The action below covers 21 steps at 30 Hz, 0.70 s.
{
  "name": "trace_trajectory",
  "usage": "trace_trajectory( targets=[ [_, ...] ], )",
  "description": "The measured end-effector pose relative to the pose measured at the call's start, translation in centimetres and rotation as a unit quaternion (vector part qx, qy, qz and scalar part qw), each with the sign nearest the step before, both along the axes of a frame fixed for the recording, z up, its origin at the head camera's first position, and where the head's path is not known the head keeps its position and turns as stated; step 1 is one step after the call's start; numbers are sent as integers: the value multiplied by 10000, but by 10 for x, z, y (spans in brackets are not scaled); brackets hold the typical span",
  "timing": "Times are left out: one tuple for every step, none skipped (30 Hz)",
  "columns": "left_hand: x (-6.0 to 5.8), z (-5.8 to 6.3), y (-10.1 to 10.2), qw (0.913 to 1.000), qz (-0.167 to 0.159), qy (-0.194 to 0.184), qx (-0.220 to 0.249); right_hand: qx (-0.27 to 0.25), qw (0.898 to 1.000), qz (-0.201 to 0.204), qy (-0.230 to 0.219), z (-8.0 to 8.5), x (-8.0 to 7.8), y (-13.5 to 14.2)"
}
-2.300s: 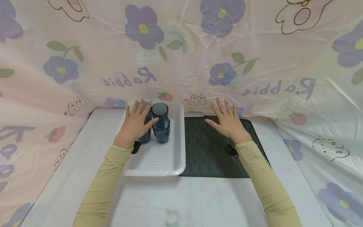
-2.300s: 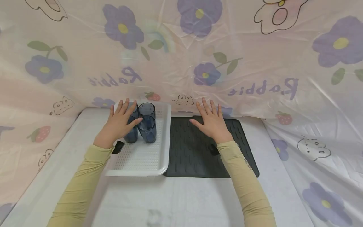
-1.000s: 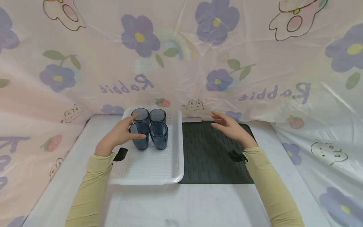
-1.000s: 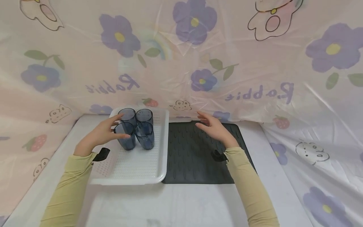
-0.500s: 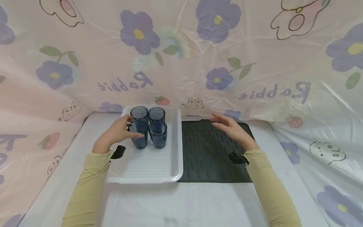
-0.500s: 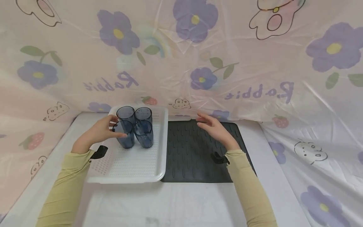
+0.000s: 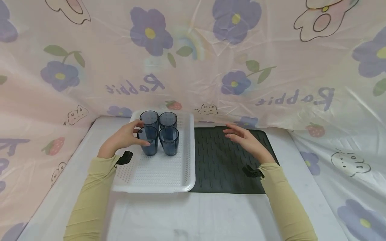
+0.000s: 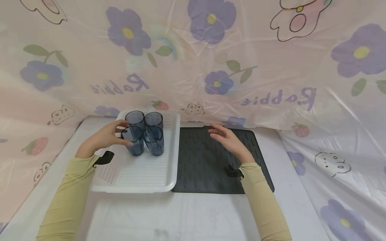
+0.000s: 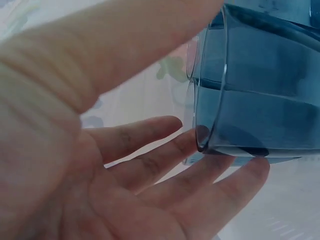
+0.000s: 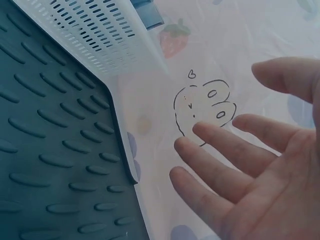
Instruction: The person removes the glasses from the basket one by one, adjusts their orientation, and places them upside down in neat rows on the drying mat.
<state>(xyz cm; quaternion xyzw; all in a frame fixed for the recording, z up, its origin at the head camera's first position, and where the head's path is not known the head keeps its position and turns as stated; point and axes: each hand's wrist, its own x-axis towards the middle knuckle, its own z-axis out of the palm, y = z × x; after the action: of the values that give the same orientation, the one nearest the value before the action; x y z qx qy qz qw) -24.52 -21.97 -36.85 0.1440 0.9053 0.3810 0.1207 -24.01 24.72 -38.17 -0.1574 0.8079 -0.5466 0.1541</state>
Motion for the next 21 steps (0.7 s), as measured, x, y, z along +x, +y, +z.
trace_trajectory(
  targets=[
    [-1,-1,-1,10000,-6,-20,40,5,10000,-3,12,-1,0,0],
    [-1,-1,-2,9999,-26,-42,88,15,10000,-4,46,-5,-2,1],
    [-2,-2,-4,9998,-35,-79,156,17,10000,-7,52,-5,-3,1],
    [-3,-3,-5,9997,-51,-118,227,17,10000,-13,61,-5,-3,1],
    [-3,-4,-6,9994,-57,-163,285,17,10000,-3,73,-6,-3,0],
    [-3,-5,-7,9991,-70,-207,362,14,10000,-9,71,-6,-4,-1],
    [-4,-6,-8,9988,-94,-241,427,9,10000,-1,83,-6,-3,-1],
    [-4,-6,-8,9984,-115,-271,490,-4,10000,-9,85,-6,-3,-2],
    [-4,-7,-8,9980,-127,-300,544,-25,10000,-21,78,-6,-3,-3],
    [-5,-7,-9,9976,-132,-321,591,-70,10000,-21,64,-6,-3,-4],
    [-5,-8,-9,9973,-125,-343,636,-121,9999,-19,52,-5,-2,-4],
    [-5,-9,-9,9970,-129,-364,677,-173,9998,-32,26,-5,-2,-5],
    [-5,-9,-9,9968,-128,-376,699,-222,9997,-23,8,-5,-2,-6],
    [-5,-10,-8,9966,-118,-388,713,-295,9996,-20,-21,-5,-2,-7],
    [-6,-11,-8,9965,-100,-403,723,-362,9993,1,-53,-5,-2,-7],
    [-6,-11,-7,9963,-79,-420,745,-426,9991,34,-77,-5,-3,-7],
    [-6,-12,-7,9963,-61,-427,746,-469,9988,77,-91,-5,-3,-7],
    [-6,-13,-6,9964,-51,-420,742,-524,9985,114,-128,-6,-4,-7],
    [-6,-14,-5,9964,-34,-414,733,-583,9980,149,-168,-6,-4,-7],
    [-5,-14,-4,9966,-24,-401,722,-634,9976,167,-212,-6,-4,-7],
    [-5,-15,-4,9966,-10,-400,717,-679,9972,180,-262,-7,-4,-6]
  ],
)
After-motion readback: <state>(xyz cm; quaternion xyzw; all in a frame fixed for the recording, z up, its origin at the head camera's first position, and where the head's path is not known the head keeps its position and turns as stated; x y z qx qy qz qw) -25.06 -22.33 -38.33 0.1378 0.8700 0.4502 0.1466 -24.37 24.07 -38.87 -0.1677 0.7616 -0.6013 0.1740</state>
